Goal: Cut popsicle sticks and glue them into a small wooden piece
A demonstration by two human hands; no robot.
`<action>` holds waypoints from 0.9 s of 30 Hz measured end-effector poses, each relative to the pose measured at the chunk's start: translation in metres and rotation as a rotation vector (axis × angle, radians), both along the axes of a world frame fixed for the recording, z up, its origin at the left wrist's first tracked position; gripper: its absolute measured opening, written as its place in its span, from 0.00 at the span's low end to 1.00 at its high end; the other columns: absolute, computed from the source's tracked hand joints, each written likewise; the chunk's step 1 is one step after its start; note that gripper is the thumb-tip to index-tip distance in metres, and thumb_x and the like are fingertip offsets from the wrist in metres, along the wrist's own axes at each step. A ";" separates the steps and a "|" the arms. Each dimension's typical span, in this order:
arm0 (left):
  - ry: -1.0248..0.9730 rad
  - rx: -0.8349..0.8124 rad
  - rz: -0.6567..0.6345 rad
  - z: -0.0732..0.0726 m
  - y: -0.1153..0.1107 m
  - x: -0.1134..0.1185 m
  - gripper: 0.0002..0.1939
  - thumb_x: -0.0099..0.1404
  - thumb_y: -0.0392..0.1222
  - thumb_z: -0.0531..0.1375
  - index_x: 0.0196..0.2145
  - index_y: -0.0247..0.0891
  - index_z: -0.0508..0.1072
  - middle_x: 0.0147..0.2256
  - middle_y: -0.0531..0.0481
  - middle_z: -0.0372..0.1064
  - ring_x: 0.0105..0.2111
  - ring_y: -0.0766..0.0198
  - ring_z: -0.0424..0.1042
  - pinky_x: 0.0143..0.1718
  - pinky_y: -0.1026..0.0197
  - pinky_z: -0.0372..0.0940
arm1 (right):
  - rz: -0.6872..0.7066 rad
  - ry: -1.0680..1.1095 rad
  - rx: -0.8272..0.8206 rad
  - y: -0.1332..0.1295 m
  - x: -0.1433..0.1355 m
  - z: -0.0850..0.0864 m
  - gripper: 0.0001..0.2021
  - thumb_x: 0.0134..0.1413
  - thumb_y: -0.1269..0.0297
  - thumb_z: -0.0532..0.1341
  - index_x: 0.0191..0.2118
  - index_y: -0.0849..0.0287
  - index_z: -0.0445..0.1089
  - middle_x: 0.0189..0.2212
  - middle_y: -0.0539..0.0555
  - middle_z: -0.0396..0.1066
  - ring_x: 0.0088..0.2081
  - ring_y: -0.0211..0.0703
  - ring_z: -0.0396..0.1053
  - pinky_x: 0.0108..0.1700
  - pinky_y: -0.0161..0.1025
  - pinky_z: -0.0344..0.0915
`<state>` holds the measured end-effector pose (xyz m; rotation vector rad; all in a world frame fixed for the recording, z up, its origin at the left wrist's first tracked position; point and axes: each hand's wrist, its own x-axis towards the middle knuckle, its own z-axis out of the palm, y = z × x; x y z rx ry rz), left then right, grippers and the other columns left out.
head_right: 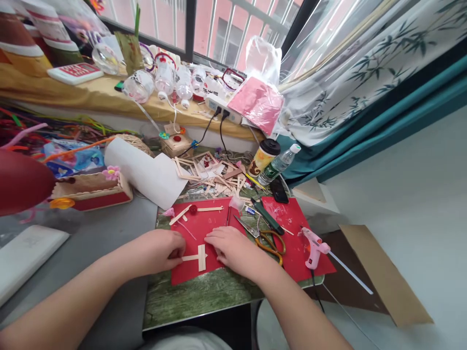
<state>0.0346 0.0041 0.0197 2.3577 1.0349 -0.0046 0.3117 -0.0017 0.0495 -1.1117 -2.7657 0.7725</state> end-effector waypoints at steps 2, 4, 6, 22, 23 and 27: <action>0.008 -0.008 0.002 -0.001 0.000 0.000 0.04 0.58 0.43 0.59 0.29 0.43 0.73 0.29 0.51 0.76 0.27 0.61 0.70 0.26 0.60 0.53 | -0.040 0.032 -0.049 0.002 0.001 0.004 0.30 0.52 0.76 0.70 0.60 0.54 0.69 0.57 0.58 0.72 0.60 0.52 0.66 0.65 0.53 0.60; 0.020 -0.015 0.008 0.001 0.000 0.001 0.04 0.58 0.43 0.60 0.29 0.43 0.74 0.30 0.50 0.77 0.27 0.60 0.71 0.26 0.60 0.53 | -0.114 0.075 -0.108 0.000 -0.001 0.008 0.31 0.50 0.73 0.72 0.60 0.52 0.69 0.56 0.57 0.72 0.59 0.51 0.67 0.63 0.51 0.63; 0.036 -0.023 0.016 0.005 0.000 0.002 0.04 0.57 0.43 0.60 0.30 0.43 0.74 0.30 0.49 0.77 0.28 0.59 0.72 0.26 0.60 0.54 | -0.197 0.125 -0.151 -0.006 -0.006 0.012 0.33 0.50 0.69 0.73 0.62 0.50 0.67 0.57 0.57 0.70 0.60 0.50 0.66 0.63 0.49 0.64; -0.032 -0.003 0.030 0.001 0.000 0.001 0.03 0.57 0.41 0.62 0.28 0.41 0.75 0.29 0.47 0.76 0.28 0.57 0.74 0.28 0.59 0.60 | -0.149 0.145 -0.083 -0.035 -0.048 -0.001 0.32 0.47 0.72 0.75 0.58 0.56 0.68 0.53 0.58 0.72 0.55 0.54 0.67 0.62 0.52 0.63; -0.034 -0.001 0.027 0.002 0.000 0.001 0.04 0.58 0.42 0.62 0.28 0.41 0.76 0.29 0.47 0.76 0.28 0.56 0.74 0.28 0.59 0.60 | -0.142 0.145 -0.081 -0.035 -0.049 -0.002 0.31 0.47 0.72 0.74 0.57 0.56 0.69 0.52 0.58 0.72 0.54 0.54 0.67 0.62 0.52 0.63; -0.023 -0.010 0.013 0.007 -0.001 0.002 0.07 0.60 0.44 0.61 0.30 0.41 0.77 0.29 0.47 0.76 0.29 0.56 0.73 0.28 0.59 0.60 | -0.138 0.140 -0.080 -0.036 -0.048 -0.005 0.30 0.48 0.72 0.73 0.58 0.56 0.68 0.53 0.59 0.72 0.56 0.54 0.66 0.64 0.54 0.60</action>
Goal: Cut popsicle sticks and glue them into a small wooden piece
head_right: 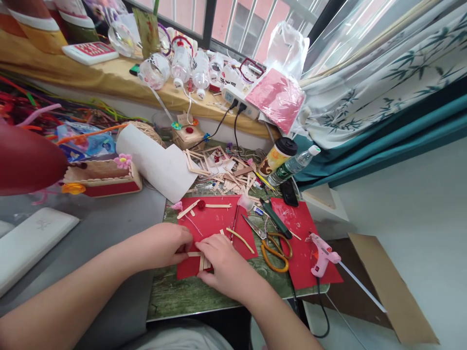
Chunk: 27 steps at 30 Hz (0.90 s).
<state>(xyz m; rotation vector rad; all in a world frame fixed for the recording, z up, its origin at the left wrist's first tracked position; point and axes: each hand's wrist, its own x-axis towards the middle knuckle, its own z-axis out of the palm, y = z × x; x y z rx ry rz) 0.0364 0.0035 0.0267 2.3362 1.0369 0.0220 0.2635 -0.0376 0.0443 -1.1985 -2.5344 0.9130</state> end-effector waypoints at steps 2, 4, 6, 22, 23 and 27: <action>0.019 -0.012 -0.002 0.001 0.000 0.000 0.06 0.60 0.44 0.60 0.30 0.41 0.76 0.30 0.47 0.76 0.29 0.56 0.73 0.28 0.59 0.59 | -0.003 0.004 0.003 -0.001 0.004 -0.002 0.33 0.48 0.71 0.73 0.60 0.55 0.67 0.55 0.59 0.70 0.58 0.55 0.65 0.67 0.56 0.56; 0.035 -0.014 -0.003 0.002 0.000 -0.001 0.05 0.59 0.42 0.60 0.29 0.41 0.75 0.30 0.47 0.76 0.29 0.56 0.73 0.28 0.59 0.59 | -0.013 0.012 0.007 -0.003 0.010 -0.002 0.34 0.49 0.70 0.73 0.62 0.54 0.66 0.58 0.59 0.69 0.60 0.55 0.64 0.68 0.58 0.54; 0.038 -0.005 -0.009 0.002 0.000 -0.002 0.05 0.59 0.42 0.60 0.29 0.41 0.74 0.30 0.47 0.76 0.29 0.56 0.73 0.28 0.59 0.59 | -0.046 0.016 0.016 -0.004 0.017 -0.002 0.33 0.50 0.69 0.72 0.62 0.52 0.66 0.59 0.58 0.68 0.62 0.55 0.63 0.69 0.59 0.53; 0.026 0.162 0.028 0.000 -0.024 0.036 0.30 0.51 0.55 0.72 0.45 0.38 0.69 0.43 0.43 0.68 0.44 0.48 0.69 0.48 0.48 0.67 | -0.102 0.145 0.042 -0.010 0.038 -0.028 0.35 0.54 0.65 0.71 0.66 0.52 0.63 0.61 0.58 0.69 0.65 0.55 0.61 0.68 0.58 0.56; 0.032 0.170 0.023 -0.001 -0.025 0.037 0.28 0.52 0.54 0.71 0.44 0.38 0.69 0.43 0.43 0.68 0.44 0.48 0.68 0.47 0.48 0.67 | -0.108 0.152 0.044 -0.010 0.039 -0.028 0.35 0.54 0.64 0.71 0.66 0.53 0.62 0.61 0.58 0.69 0.64 0.55 0.61 0.68 0.58 0.57; 0.013 0.177 0.025 0.000 -0.026 0.040 0.23 0.57 0.51 0.69 0.45 0.38 0.69 0.43 0.42 0.68 0.43 0.48 0.68 0.45 0.48 0.67 | -0.111 0.177 0.033 -0.011 0.042 -0.028 0.37 0.52 0.62 0.73 0.67 0.54 0.61 0.61 0.60 0.68 0.65 0.55 0.60 0.68 0.58 0.56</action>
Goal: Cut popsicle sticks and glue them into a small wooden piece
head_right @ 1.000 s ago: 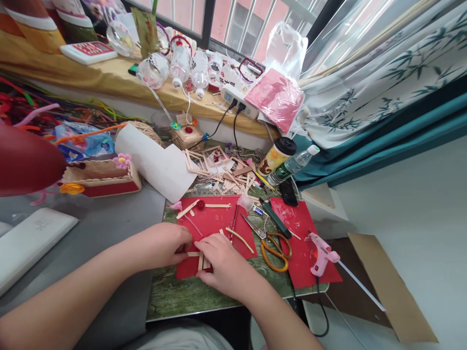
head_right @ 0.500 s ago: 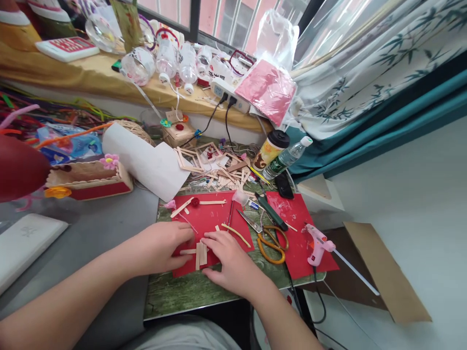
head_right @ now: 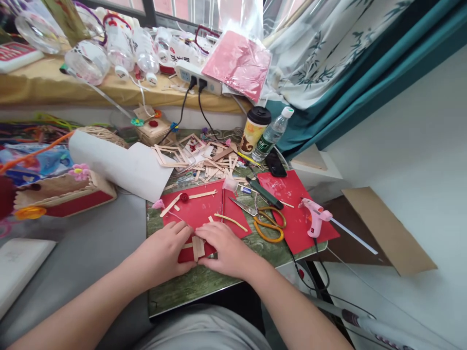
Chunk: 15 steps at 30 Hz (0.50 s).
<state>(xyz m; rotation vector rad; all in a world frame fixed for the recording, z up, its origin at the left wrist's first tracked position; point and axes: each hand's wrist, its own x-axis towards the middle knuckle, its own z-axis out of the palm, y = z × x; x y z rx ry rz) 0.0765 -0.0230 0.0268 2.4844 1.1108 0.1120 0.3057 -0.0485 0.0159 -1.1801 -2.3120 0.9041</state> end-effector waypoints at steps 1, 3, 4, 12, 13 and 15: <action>-0.007 -0.005 0.003 0.001 -0.001 0.001 0.22 0.57 0.50 0.68 0.45 0.38 0.69 0.43 0.42 0.68 0.43 0.48 0.68 0.45 0.49 0.67 | 0.002 0.006 -0.003 0.000 0.001 0.000 0.37 0.53 0.63 0.72 0.67 0.53 0.61 0.61 0.60 0.68 0.65 0.55 0.60 0.68 0.58 0.56; -0.015 -0.018 0.010 0.002 -0.001 0.002 0.21 0.58 0.48 0.67 0.45 0.38 0.69 0.43 0.42 0.68 0.43 0.49 0.69 0.44 0.49 0.67 | -0.002 0.021 -0.005 0.000 0.001 -0.002 0.36 0.53 0.63 0.72 0.67 0.52 0.62 0.61 0.60 0.69 0.65 0.55 0.61 0.68 0.59 0.56; -0.015 -0.024 0.015 0.003 -0.002 0.002 0.19 0.58 0.47 0.67 0.44 0.39 0.68 0.43 0.43 0.69 0.43 0.49 0.69 0.44 0.49 0.67 | -0.013 0.031 -0.004 0.000 0.002 -0.004 0.35 0.53 0.63 0.72 0.66 0.51 0.63 0.61 0.60 0.69 0.65 0.55 0.61 0.68 0.59 0.56; -0.063 -0.071 0.042 0.008 0.003 -0.002 0.17 0.59 0.48 0.63 0.42 0.39 0.67 0.41 0.46 0.68 0.40 0.53 0.70 0.40 0.53 0.66 | -0.084 0.051 -0.043 -0.001 0.000 -0.008 0.34 0.51 0.66 0.72 0.63 0.52 0.65 0.60 0.59 0.69 0.65 0.55 0.61 0.68 0.58 0.57; -0.071 -0.080 0.050 0.008 0.004 -0.003 0.16 0.60 0.49 0.63 0.42 0.40 0.66 0.41 0.46 0.68 0.39 0.54 0.70 0.39 0.54 0.66 | -0.084 0.048 -0.049 -0.001 0.000 -0.007 0.33 0.51 0.67 0.72 0.63 0.52 0.66 0.59 0.59 0.69 0.65 0.55 0.61 0.68 0.58 0.57; -0.078 -0.090 0.063 0.008 0.005 -0.004 0.16 0.60 0.50 0.63 0.42 0.40 0.66 0.41 0.47 0.67 0.38 0.55 0.71 0.38 0.55 0.66 | -0.101 0.035 -0.068 -0.002 -0.001 -0.005 0.34 0.51 0.67 0.72 0.63 0.53 0.65 0.60 0.59 0.68 0.65 0.56 0.61 0.68 0.57 0.57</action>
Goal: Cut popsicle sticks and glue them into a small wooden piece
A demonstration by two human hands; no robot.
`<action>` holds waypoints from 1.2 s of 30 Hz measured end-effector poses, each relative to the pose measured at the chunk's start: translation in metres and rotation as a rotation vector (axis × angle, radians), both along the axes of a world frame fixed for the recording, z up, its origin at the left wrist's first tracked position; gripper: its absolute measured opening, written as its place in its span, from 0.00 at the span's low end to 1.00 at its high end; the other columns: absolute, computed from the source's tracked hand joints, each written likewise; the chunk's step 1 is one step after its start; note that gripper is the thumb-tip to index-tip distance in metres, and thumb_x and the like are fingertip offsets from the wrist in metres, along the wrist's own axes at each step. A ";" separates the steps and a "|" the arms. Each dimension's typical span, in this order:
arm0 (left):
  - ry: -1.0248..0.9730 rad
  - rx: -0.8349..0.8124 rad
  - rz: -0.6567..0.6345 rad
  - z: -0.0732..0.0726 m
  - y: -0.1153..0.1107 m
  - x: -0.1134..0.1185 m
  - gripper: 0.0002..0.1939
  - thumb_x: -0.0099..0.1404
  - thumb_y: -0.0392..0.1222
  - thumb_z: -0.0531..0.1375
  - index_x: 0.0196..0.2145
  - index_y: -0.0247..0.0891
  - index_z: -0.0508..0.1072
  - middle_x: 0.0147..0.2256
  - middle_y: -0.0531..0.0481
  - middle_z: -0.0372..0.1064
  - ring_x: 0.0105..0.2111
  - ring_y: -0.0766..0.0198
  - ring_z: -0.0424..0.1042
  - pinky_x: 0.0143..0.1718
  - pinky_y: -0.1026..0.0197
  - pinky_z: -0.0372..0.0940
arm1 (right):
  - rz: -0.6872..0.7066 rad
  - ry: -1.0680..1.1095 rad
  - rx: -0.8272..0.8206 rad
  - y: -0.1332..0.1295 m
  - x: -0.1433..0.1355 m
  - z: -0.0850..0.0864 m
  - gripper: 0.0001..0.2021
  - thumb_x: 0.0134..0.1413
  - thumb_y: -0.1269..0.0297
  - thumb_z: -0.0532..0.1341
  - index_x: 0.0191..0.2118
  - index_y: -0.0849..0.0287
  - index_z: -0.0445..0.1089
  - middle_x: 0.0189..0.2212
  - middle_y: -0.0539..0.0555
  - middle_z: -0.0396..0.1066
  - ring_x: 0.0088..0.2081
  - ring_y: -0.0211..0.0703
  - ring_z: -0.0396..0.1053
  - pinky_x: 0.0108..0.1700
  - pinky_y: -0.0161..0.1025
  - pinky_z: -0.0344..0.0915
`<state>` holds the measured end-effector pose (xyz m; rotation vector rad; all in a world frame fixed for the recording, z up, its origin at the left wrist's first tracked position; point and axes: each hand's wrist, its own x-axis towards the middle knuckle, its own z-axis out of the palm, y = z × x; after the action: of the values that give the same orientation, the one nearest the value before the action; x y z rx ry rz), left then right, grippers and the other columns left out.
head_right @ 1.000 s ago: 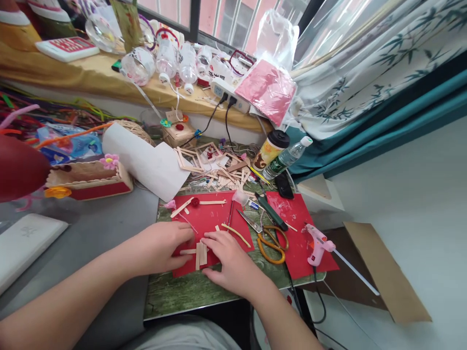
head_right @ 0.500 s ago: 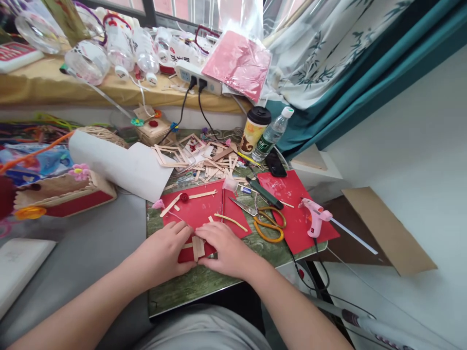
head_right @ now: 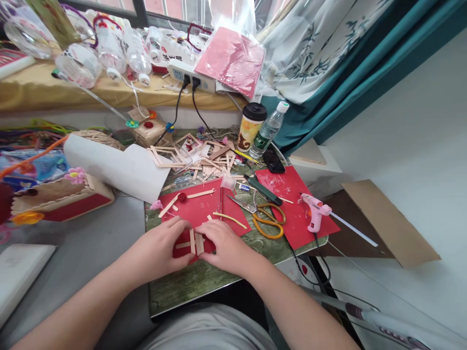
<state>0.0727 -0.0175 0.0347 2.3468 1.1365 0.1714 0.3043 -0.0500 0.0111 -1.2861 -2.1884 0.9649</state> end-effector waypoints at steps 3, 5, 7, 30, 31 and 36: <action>0.013 0.026 -0.009 -0.003 0.001 0.001 0.18 0.60 0.49 0.64 0.44 0.40 0.67 0.41 0.46 0.68 0.40 0.54 0.71 0.40 0.54 0.66 | -0.023 -0.019 -0.026 -0.001 0.001 0.002 0.36 0.51 0.66 0.72 0.65 0.52 0.62 0.62 0.59 0.66 0.67 0.56 0.58 0.68 0.57 0.57; 0.028 0.053 -0.023 -0.006 0.000 0.002 0.19 0.59 0.48 0.65 0.45 0.39 0.67 0.41 0.46 0.68 0.41 0.52 0.71 0.41 0.53 0.66 | 0.006 -0.030 -0.027 -0.002 0.004 0.001 0.39 0.50 0.64 0.73 0.67 0.51 0.60 0.64 0.59 0.64 0.68 0.56 0.55 0.68 0.57 0.56; 0.039 0.070 -0.031 -0.008 -0.002 0.003 0.19 0.59 0.47 0.65 0.45 0.39 0.67 0.41 0.45 0.68 0.42 0.52 0.70 0.41 0.53 0.66 | 0.040 -0.037 -0.018 -0.002 0.006 0.000 0.42 0.50 0.62 0.74 0.69 0.52 0.58 0.66 0.60 0.62 0.69 0.57 0.54 0.69 0.58 0.54; 0.056 0.001 0.005 -0.009 0.000 0.006 0.12 0.59 0.45 0.65 0.39 0.43 0.69 0.39 0.50 0.67 0.39 0.56 0.71 0.36 0.57 0.63 | 0.125 -0.072 0.173 0.003 0.003 0.001 0.14 0.58 0.65 0.69 0.50 0.55 0.76 0.56 0.59 0.71 0.59 0.51 0.66 0.67 0.53 0.58; 0.057 -0.005 0.009 -0.009 0.000 0.006 0.12 0.59 0.45 0.65 0.38 0.43 0.69 0.38 0.50 0.67 0.39 0.56 0.71 0.36 0.58 0.62 | 0.136 -0.092 0.197 0.003 0.002 0.002 0.10 0.59 0.65 0.67 0.46 0.55 0.78 0.55 0.59 0.71 0.59 0.51 0.66 0.66 0.53 0.59; 0.046 0.006 0.010 -0.010 0.000 0.006 0.12 0.58 0.46 0.65 0.37 0.43 0.68 0.38 0.50 0.67 0.40 0.55 0.70 0.36 0.57 0.62 | 0.169 -0.160 0.280 0.001 0.000 0.006 0.06 0.63 0.64 0.64 0.44 0.56 0.77 0.54 0.61 0.71 0.58 0.53 0.66 0.63 0.54 0.63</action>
<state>0.0791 -0.0174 0.0246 2.3615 1.1719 0.1250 0.3045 -0.0489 0.0169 -1.0930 -2.4824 0.6014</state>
